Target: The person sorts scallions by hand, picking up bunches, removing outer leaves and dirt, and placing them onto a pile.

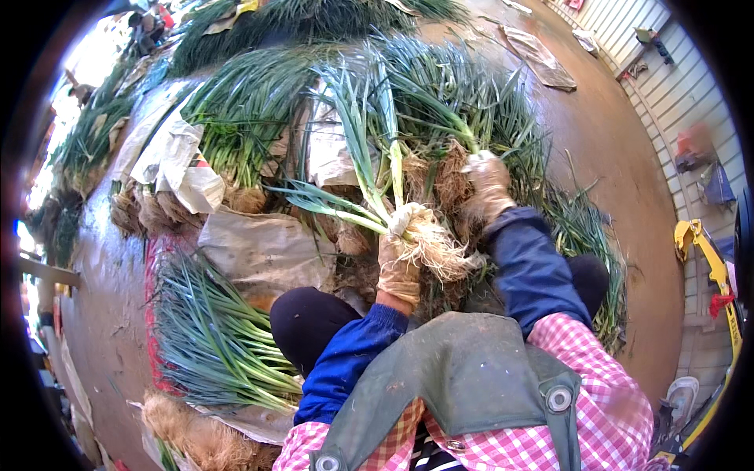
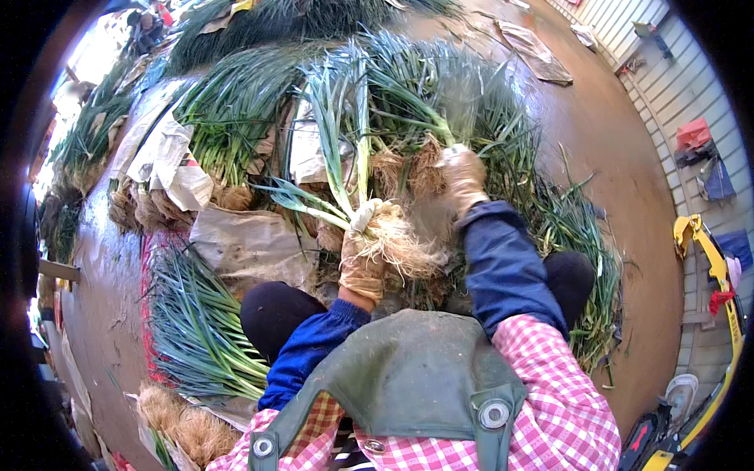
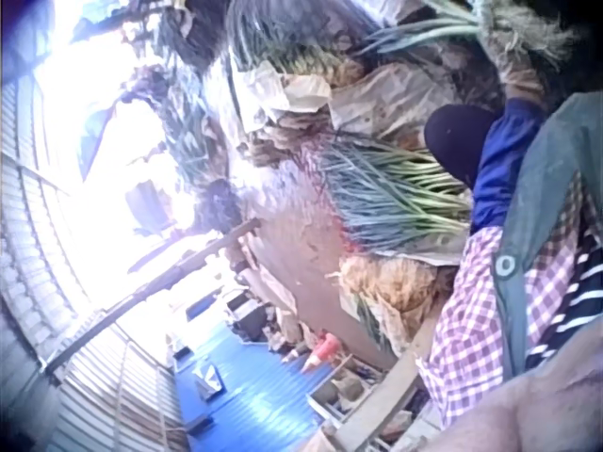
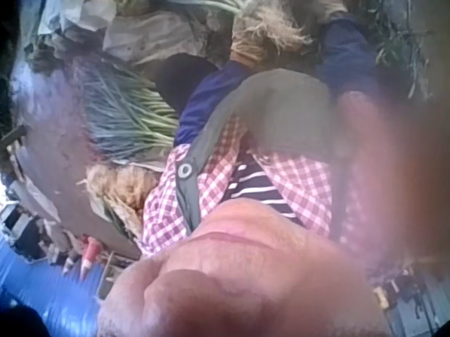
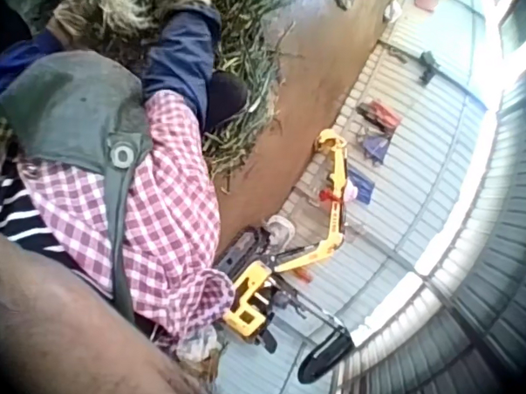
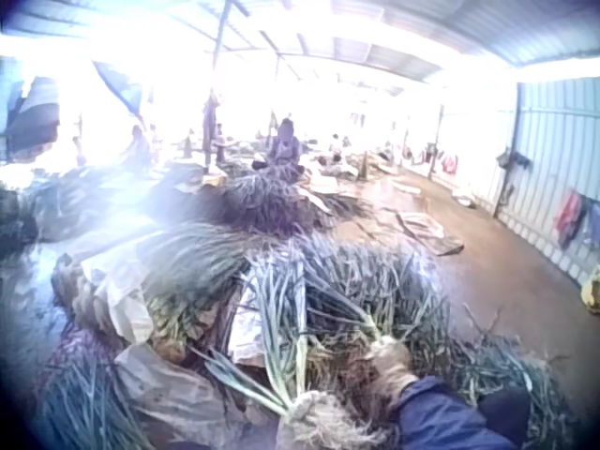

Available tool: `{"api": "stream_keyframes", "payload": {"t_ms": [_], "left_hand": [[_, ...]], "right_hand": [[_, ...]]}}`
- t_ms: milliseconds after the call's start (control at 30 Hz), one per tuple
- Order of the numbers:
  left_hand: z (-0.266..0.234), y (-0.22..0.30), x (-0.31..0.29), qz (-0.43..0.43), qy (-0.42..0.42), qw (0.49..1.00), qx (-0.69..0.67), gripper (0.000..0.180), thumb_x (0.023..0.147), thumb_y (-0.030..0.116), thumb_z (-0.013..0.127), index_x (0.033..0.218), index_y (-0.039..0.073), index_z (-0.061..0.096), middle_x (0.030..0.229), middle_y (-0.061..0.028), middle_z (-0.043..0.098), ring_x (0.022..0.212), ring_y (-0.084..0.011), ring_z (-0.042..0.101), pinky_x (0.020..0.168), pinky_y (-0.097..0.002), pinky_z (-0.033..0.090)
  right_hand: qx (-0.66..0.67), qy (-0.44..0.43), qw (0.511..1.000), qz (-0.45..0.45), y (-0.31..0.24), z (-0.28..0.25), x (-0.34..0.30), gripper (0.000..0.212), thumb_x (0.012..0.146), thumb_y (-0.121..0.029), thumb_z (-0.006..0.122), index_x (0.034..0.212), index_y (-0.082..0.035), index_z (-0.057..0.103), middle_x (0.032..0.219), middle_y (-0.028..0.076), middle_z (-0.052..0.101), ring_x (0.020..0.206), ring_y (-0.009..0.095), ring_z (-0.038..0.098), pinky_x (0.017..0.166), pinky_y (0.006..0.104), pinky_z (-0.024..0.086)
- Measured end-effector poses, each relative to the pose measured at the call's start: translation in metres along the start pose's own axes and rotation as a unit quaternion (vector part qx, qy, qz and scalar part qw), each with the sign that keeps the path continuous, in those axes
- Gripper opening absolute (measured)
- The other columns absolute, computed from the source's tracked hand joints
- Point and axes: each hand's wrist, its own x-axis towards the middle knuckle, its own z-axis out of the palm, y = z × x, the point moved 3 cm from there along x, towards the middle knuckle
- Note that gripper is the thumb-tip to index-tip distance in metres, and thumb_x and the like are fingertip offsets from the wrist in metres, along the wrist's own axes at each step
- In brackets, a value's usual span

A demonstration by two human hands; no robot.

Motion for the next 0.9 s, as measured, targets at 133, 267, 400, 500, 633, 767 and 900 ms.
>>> {"api": "stream_keyframes", "payload": {"t_ms": [133, 267, 400, 500, 633, 767, 900], "left_hand": [[0.001, 0.013, -0.010, 0.037, 0.036, 0.996, 0.079, 0.026, 0.085, 0.007, 0.062, 0.108, -0.005, 0.058, 0.104, -0.0171, 0.064, 0.093, -0.0257, 0.063, 0.084, -0.0359, 0.051], [0.005, -0.001, -0.009, 0.017, 0.079, 0.994, 0.077, 0.022, 0.083, 0.002, 0.062, 0.103, -0.007, 0.060, 0.094, -0.0144, 0.066, 0.082, -0.0214, 0.064, 0.073, -0.0301, 0.054], [0.008, -0.013, -0.007, 0.000, 0.071, 0.995, 0.072, 0.021, 0.085, 0.009, 0.063, 0.101, -0.005, 0.060, 0.090, -0.0145, 0.066, 0.076, -0.0214, 0.065, 0.066, -0.0296, 0.054], [0.005, -0.004, -0.010, 0.013, 0.129, 0.988, 0.082, 0.019, 0.087, 0.013, 0.062, 0.098, -0.003, 0.060, 0.084, -0.0141, 0.065, 0.069, -0.0213, 0.064, 0.060, -0.0306, 0.054], [0.009, -0.005, -0.014, -0.014, 0.158, 0.983, 0.091, 0.021, 0.088, 0.021, 0.062, 0.093, 0.001, 0.058, 0.067, -0.0032, 0.054, 0.054, -0.0150, 0.053, 0.048, -0.0289, 0.047], [-0.004, -0.006, -0.004, 0.004, 0.177, 0.982, 0.058, 0.018, 0.090, 0.022, 0.060, 0.096, 0.005, 0.058, 0.065, 0.0000, 0.051, 0.051, -0.0133, 0.048, 0.044, -0.0281, 0.043], [-0.032, -0.002, 0.002, 0.068, 0.127, 0.989, 0.020, 0.019, 0.086, 0.021, 0.065, 0.093, 0.004, 0.058, 0.069, -0.0043, 0.056, 0.053, -0.0150, 0.054, 0.045, -0.0302, 0.049]], "right_hand": [[-0.125, 0.062, 0.978, -0.155, -0.068, -0.041, -0.020, 0.044, 0.078, -0.046, 0.063, 0.099, -0.007, 0.062, 0.090, 0.016, 0.065, 0.084, 0.031, 0.062, 0.072, 0.0424, 0.046], [0.108, -0.170, 0.977, -0.064, -0.110, 0.008, -0.043, 0.056, 0.078, -0.056, 0.063, 0.105, -0.007, 0.062, 0.101, 0.014, 0.064, 0.096, 0.026, 0.060, 0.082, 0.0375, 0.045], [0.113, -0.267, 0.952, -0.099, -0.102, 0.048, -0.041, 0.047, 0.084, -0.051, 0.058, 0.099, -0.006, 0.067, 0.088, 0.010, 0.066, 0.081, 0.024, 0.060, 0.073, 0.0357, 0.045], [-0.011, -0.135, 0.981, -0.140, -0.108, 0.047, -0.053, 0.049, 0.088, -0.052, 0.049, 0.095, -0.007, 0.067, 0.084, 0.017, 0.066, 0.083, 0.031, 0.063, 0.072, 0.0388, 0.046], [-0.092, -0.092, 0.977, -0.171, -0.097, 0.041, -0.052, 0.052, 0.091, -0.052, 0.042, 0.092, -0.006, 0.066, 0.077, 0.017, 0.065, 0.075, 0.035, 0.063, 0.067, 0.0415, 0.047], [0.118, -0.169, 0.946, -0.249, -0.090, 0.036, -0.076, 0.040, 0.093, -0.042, 0.049, 0.087, -0.006, 0.065, 0.068, 0.010, 0.065, 0.064, 0.019, 0.064, 0.051, 0.0322, 0.050], [0.277, -0.392, 0.825, -0.299, -0.115, -0.004, -0.151, 0.030, 0.093, -0.030, 0.055, 0.092, -0.001, 0.063, 0.071, 0.004, 0.059, 0.064, 0.013, 0.061, 0.051, 0.0247, 0.052]]}}
